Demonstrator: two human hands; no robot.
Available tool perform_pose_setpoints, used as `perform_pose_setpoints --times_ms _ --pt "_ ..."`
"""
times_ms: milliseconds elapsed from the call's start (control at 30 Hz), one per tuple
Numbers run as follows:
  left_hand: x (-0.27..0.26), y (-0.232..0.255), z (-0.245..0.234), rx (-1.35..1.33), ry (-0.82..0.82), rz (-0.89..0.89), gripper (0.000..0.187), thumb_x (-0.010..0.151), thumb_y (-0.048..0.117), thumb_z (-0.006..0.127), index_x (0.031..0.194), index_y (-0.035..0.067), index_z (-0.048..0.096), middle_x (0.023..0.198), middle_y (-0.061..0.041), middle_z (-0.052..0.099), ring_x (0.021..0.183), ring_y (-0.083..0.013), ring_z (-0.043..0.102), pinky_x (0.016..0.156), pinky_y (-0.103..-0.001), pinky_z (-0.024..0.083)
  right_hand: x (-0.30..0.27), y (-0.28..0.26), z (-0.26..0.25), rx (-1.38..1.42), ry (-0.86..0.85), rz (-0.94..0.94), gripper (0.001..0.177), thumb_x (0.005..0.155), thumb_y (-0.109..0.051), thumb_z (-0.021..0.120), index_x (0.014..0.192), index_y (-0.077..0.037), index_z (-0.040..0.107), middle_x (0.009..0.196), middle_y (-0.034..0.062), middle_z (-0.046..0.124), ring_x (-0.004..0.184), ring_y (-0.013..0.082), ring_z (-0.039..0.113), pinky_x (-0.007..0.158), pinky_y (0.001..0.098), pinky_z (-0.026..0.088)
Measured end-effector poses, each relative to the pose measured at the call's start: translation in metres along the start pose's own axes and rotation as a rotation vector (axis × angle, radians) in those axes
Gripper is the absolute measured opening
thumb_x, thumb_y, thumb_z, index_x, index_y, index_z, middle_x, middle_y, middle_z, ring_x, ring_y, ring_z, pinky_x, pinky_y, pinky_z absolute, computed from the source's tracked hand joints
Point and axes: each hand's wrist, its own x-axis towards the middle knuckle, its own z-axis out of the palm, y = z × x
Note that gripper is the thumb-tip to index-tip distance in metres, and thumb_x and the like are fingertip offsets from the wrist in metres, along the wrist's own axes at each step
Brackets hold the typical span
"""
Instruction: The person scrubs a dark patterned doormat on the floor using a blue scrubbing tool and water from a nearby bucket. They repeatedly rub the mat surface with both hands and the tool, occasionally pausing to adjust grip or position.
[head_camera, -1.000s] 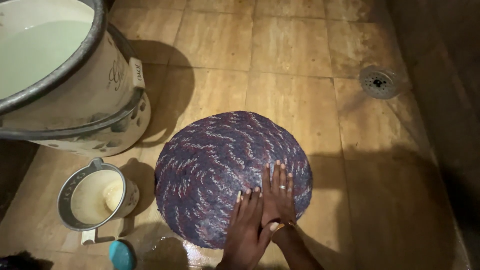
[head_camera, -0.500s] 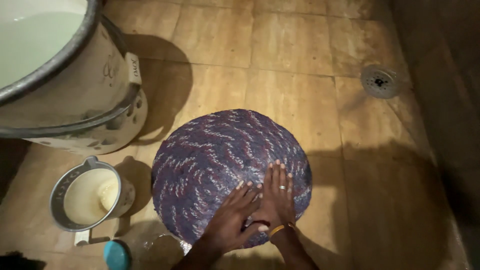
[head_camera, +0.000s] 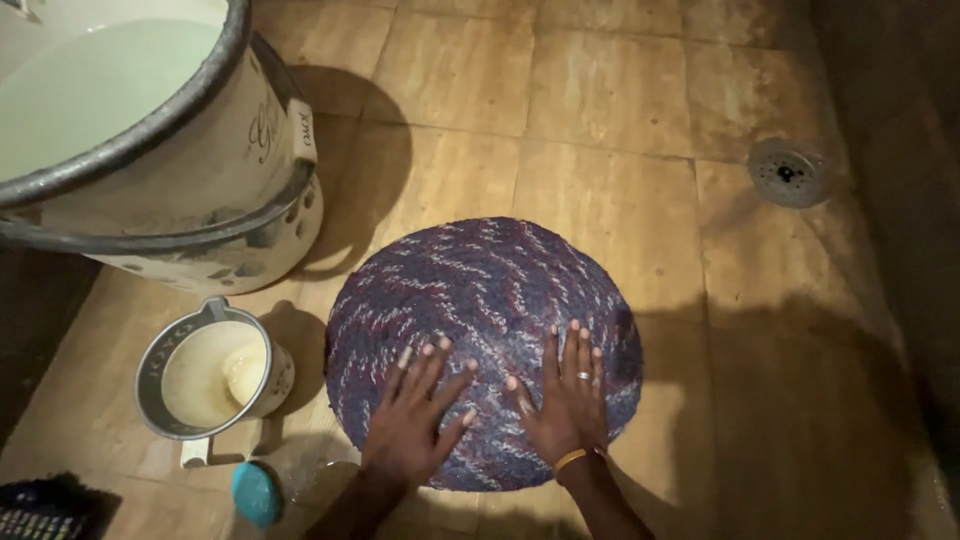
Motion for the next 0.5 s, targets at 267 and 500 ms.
perform_pose_setpoints --times_ms 267,500 --pt "0.044 -0.027 -0.001 0.075 0.230 -0.387 0.069 0.102 0.051 0.037 0.160 0.013 0.030 0.170 -0.019 0.017 0.156 -0.0366 0.015 0.124 -0.051 0.010 -0.001 0.011 0.023 -0.014 0.055 -0.243 0.076 0.103 -0.051 0.033 0.160 -0.006 0.013 0.168 0.0197 0.005 0.157 0.0333 0.005 0.121 0.0471 0.003" --pt "0.044 -0.028 0.012 0.160 0.270 -0.397 0.072 0.105 0.050 0.032 0.161 0.005 0.026 0.170 -0.021 0.015 0.157 -0.0373 0.011 0.126 -0.050 0.006 -0.008 0.008 0.000 0.111 -0.102 -0.547 0.071 0.105 -0.043 0.041 0.162 -0.005 0.020 0.169 0.0171 0.017 0.156 0.0322 0.013 0.126 0.0476 0.007"
